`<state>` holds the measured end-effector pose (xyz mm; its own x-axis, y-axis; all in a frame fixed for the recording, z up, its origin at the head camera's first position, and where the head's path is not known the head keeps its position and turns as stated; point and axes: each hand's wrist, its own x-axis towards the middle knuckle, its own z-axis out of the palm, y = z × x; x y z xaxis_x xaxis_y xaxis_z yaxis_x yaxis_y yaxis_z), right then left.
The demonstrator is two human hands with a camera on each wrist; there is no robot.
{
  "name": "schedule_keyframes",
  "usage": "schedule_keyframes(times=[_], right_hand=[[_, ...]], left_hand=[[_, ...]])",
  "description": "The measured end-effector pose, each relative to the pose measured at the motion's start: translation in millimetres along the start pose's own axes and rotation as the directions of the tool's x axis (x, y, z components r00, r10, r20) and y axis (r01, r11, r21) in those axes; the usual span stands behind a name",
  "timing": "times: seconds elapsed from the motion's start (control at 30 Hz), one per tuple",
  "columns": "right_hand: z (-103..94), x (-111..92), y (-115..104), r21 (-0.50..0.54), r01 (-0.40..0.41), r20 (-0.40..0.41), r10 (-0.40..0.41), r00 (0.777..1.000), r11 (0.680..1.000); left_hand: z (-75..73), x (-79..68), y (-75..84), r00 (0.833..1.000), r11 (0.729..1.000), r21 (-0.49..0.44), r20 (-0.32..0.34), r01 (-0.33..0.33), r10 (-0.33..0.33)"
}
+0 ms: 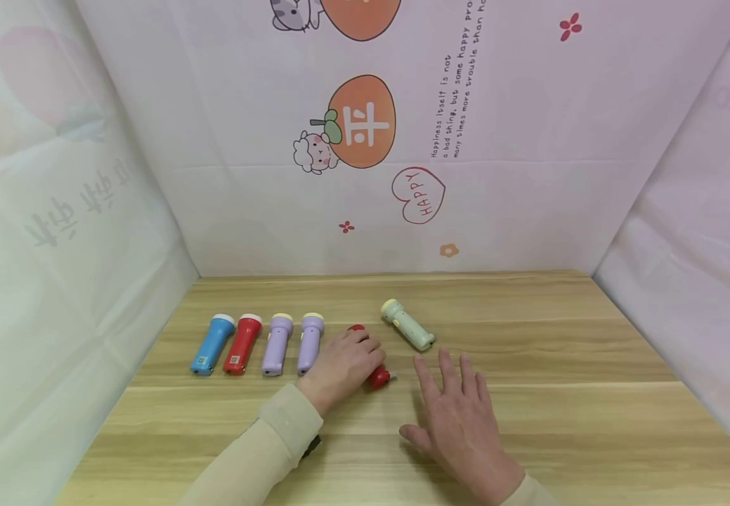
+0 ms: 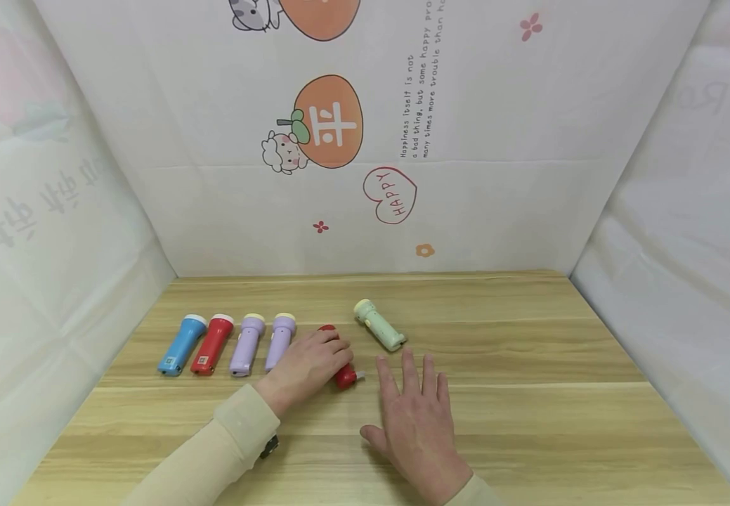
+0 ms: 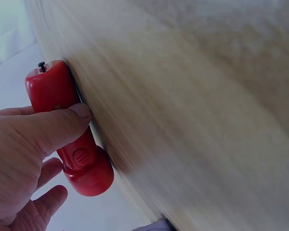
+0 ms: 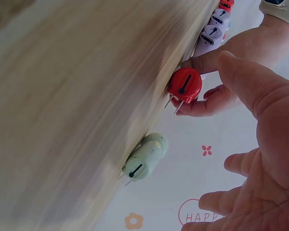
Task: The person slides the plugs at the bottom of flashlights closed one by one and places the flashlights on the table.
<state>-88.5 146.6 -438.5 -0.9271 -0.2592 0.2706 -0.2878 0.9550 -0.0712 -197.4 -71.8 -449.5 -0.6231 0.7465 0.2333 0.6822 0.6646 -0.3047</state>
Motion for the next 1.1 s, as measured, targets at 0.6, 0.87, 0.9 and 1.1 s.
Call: schedule_keyframes(times=[0.6, 0.87, 0.9, 1.1], right_hand=[[-1.4, 1.2, -1.3, 0.008, 0.009, -0.021, -0.009, 1.000, 1.000], [-1.1, 2.4, -0.8, 0.008, 0.010, -0.033, -0.009, 0.999, 1.000], [-1.2, 2.6, -0.7, 0.009, 0.011, -0.036, -0.011, 0.999, 1.000], [-1.8, 4.1, -1.1, 0.020, 0.008, -0.049, -0.007, 0.999, 1.000]], left_hand=[[0.3, -5.8, 0.0, 0.999, 1.000, 0.002, 0.037, 0.023, -0.023], [-3.2, -7.3, 2.8, 0.998, 0.999, -0.007, 0.056, 0.033, -0.033], [-3.6, -7.3, 3.3, 0.998, 0.999, -0.011, 0.058, 0.036, -0.036], [-7.0, -8.3, 6.0, 0.996, 0.997, -0.032, 0.059, 0.067, -0.066]])
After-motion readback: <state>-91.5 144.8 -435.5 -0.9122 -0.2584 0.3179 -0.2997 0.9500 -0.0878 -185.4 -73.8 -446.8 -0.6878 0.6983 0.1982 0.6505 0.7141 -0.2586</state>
